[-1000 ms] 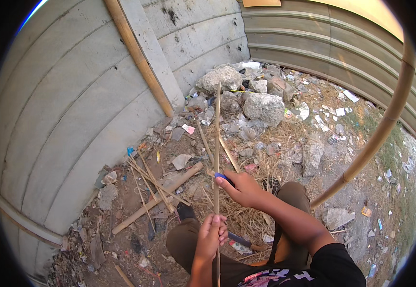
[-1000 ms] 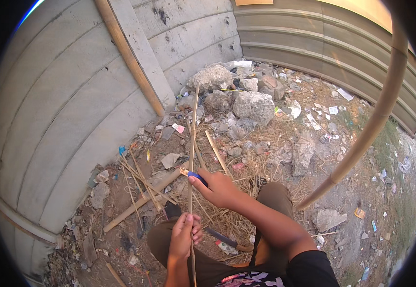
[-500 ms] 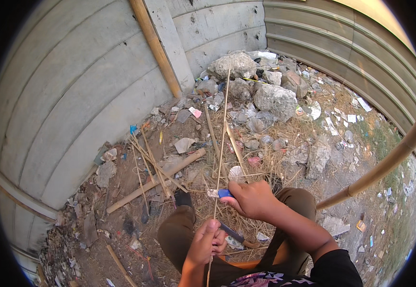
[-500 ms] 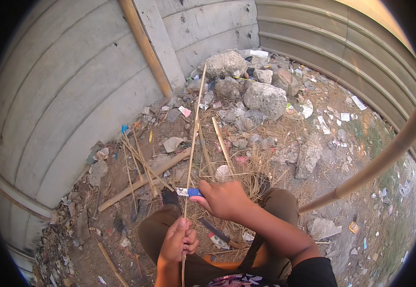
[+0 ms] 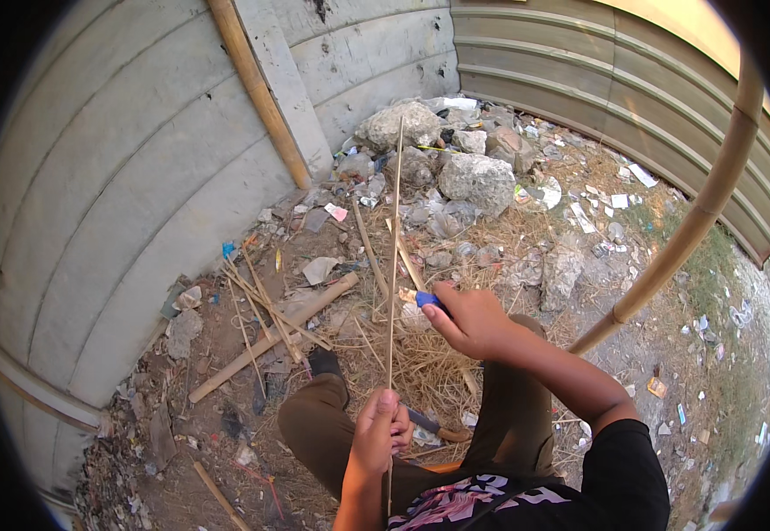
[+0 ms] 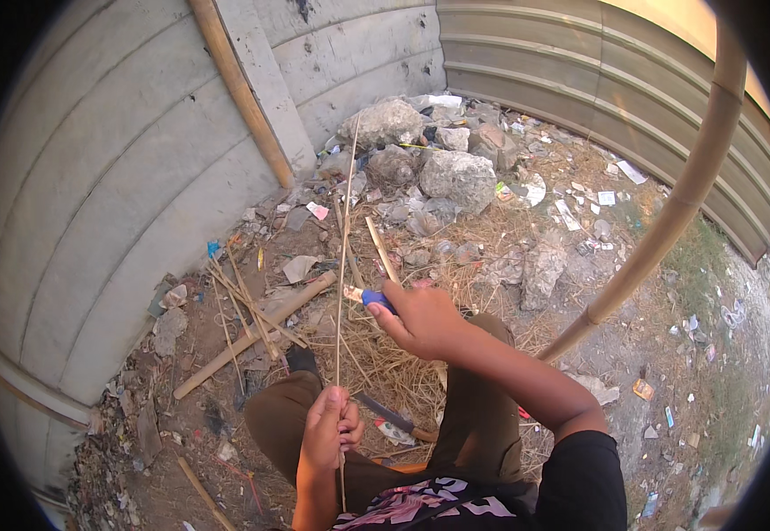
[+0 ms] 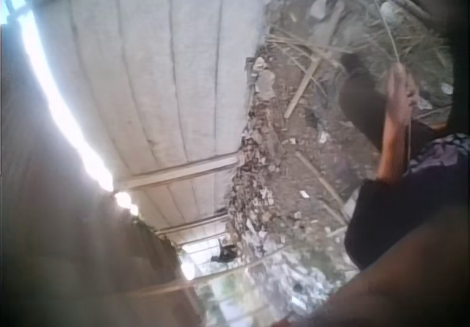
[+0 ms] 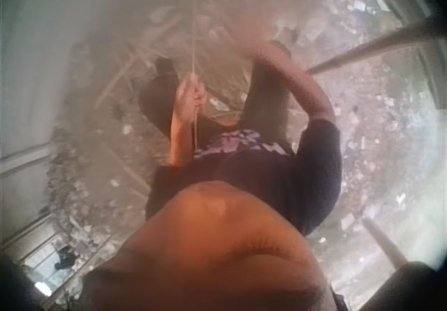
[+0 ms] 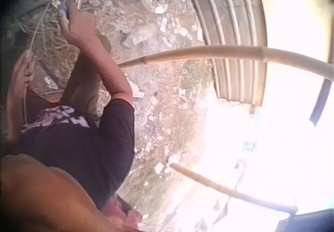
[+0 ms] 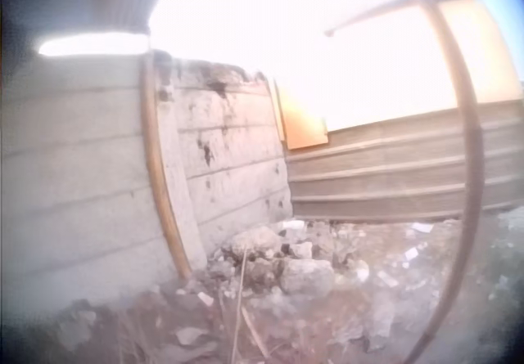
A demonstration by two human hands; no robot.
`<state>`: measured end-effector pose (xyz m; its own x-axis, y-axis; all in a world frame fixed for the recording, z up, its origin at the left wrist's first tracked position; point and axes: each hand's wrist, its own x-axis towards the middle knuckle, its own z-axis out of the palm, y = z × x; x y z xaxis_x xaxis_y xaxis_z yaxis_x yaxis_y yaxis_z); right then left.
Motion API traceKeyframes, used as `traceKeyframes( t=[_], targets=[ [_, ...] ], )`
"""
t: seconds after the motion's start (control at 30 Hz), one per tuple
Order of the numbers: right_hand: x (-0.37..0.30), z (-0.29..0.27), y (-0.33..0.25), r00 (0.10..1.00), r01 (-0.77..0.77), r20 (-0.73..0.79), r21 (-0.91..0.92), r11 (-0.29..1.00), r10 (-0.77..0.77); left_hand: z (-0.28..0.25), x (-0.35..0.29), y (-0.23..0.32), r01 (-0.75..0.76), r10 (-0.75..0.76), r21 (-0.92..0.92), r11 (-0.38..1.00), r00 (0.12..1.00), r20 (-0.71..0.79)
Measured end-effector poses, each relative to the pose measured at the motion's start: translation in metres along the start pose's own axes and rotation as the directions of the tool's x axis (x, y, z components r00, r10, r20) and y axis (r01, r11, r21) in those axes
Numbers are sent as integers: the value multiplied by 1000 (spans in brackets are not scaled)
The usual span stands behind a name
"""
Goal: The person sits on the ground and uses a blue utility knife to shave and smooth a long, thin bamboo strip. They repeatedly scrape the knife along the strip's length, occasionally rotating it to work on different sides and inspecting the surface.
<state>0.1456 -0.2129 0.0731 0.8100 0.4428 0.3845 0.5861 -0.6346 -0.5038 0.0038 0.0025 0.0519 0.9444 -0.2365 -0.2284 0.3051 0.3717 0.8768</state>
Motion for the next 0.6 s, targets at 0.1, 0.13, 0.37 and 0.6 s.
traceKeyframes(
  t=[0.1,0.13,0.37,0.6],
  targets=[
    [-41,23,-35,991,75,120,-55,996,-68,10,3,-10,47,-46,52,998,998,-30],
    [-45,26,-37,992,98,90,-69,993,-92,12,0,-11,37,-35,60,998,999,-25],
    [-23,-10,-7,990,138,60,-333,933,-125,12,-15,-12,86,-87,31,996,995,39],
    [22,-53,23,980,-27,-190,-405,914,-55,24,-13,-11,46,-49,47,998,996,80]
  ],
)
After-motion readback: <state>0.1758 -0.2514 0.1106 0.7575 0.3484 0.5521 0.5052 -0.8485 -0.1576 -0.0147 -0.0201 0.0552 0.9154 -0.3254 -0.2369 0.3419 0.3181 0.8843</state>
